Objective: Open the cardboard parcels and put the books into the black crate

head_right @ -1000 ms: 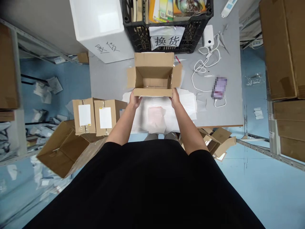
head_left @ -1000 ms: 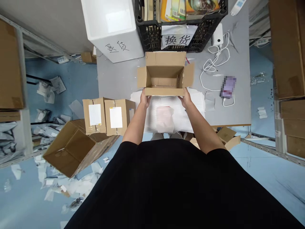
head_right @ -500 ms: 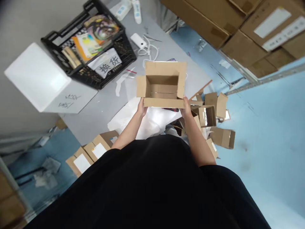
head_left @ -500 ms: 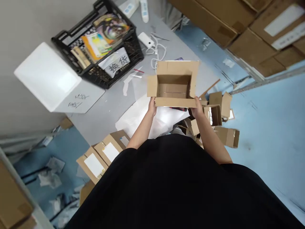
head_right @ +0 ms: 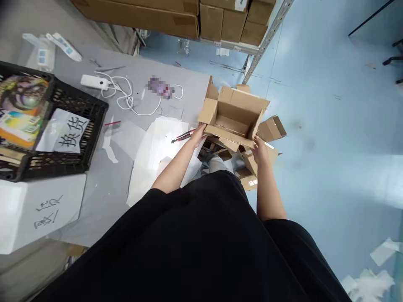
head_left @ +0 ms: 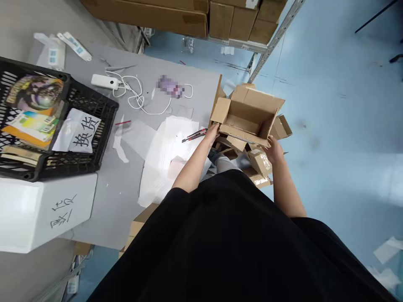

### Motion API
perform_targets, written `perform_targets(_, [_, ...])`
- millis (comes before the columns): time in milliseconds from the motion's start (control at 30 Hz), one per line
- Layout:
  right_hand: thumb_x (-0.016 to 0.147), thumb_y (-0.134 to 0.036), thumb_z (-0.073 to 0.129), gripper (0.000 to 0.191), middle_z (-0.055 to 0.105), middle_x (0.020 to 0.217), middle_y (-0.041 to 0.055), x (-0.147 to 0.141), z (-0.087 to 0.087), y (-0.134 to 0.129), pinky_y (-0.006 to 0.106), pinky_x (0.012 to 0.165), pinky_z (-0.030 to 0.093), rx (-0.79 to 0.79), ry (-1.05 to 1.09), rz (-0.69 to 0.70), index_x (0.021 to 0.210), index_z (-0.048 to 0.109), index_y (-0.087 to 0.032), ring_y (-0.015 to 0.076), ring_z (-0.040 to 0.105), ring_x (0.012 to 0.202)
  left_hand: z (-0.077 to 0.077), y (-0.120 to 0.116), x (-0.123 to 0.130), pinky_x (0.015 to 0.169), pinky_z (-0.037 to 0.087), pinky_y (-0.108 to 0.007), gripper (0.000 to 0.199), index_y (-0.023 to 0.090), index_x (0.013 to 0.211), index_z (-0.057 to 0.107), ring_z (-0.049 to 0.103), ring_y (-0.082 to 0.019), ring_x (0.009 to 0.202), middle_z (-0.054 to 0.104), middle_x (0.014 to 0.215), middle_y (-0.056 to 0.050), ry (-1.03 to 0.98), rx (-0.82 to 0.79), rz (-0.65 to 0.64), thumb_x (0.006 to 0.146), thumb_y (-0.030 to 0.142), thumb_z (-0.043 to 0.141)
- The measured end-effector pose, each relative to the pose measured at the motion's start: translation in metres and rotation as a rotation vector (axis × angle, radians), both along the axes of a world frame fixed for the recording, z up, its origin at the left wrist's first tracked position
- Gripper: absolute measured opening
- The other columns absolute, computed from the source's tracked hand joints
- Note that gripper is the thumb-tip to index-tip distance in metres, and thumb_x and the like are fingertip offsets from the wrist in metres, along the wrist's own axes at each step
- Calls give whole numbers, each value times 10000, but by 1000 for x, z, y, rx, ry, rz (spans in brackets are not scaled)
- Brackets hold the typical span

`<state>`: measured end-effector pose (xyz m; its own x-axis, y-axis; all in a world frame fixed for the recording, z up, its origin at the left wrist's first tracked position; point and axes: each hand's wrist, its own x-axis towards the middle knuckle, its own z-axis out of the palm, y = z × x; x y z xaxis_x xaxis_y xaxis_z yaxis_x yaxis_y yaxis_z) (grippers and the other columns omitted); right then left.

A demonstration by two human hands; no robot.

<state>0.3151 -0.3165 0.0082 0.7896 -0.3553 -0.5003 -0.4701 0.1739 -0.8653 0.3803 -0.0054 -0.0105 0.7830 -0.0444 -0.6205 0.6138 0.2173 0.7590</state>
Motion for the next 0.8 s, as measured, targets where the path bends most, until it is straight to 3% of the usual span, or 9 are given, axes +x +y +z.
perform_targets(133, [810,-385,614,214,701,1108,13,9,5,-23,278,841,547,1,107,-133,972,688,-267,146,684,981,-8,41,-17,1033,457,-371,303,239,1158,682,594,-231,1279,647,1404,-69,6,163,-5,917,375,557])
perform_targets(233, [807,-331,619,196,716,1074,19,34,3,1,254,833,541,3,108,-49,967,696,-248,128,691,950,-5,75,-37,1024,455,-390,335,238,1158,695,615,-244,1252,673,1365,-76,16,209,83,908,402,544])
perform_targets(333, [804,-320,634,194,729,1033,19,64,-6,56,257,825,543,15,98,147,972,692,-243,130,701,928,1,105,-61,996,467,-379,357,235,1163,706,628,-241,1222,687,1340,-76,33,235,238,890,404,550])
perform_targets(533, [824,-333,632,173,744,995,9,100,-23,195,295,865,555,-17,146,633,971,683,-256,142,710,940,10,157,-130,964,475,-328,370,226,1166,710,654,-204,1153,690,1324,-76,59,256,617,856,371,571])
perform_targets(667, [837,-327,614,176,744,1041,4,98,-29,277,288,901,541,-38,149,993,980,688,-256,137,707,983,9,173,-189,966,472,-328,373,219,1164,707,657,-206,1154,699,1303,-83,111,271,901,848,365,571])
perform_targets(800, [826,-371,636,206,739,1084,17,78,-35,339,304,924,537,-67,129,1328,989,692,-258,152,700,1000,5,165,-243,960,479,-333,368,216,1166,701,659,-214,1156,701,1303,-93,185,253,1140,863,379,569])
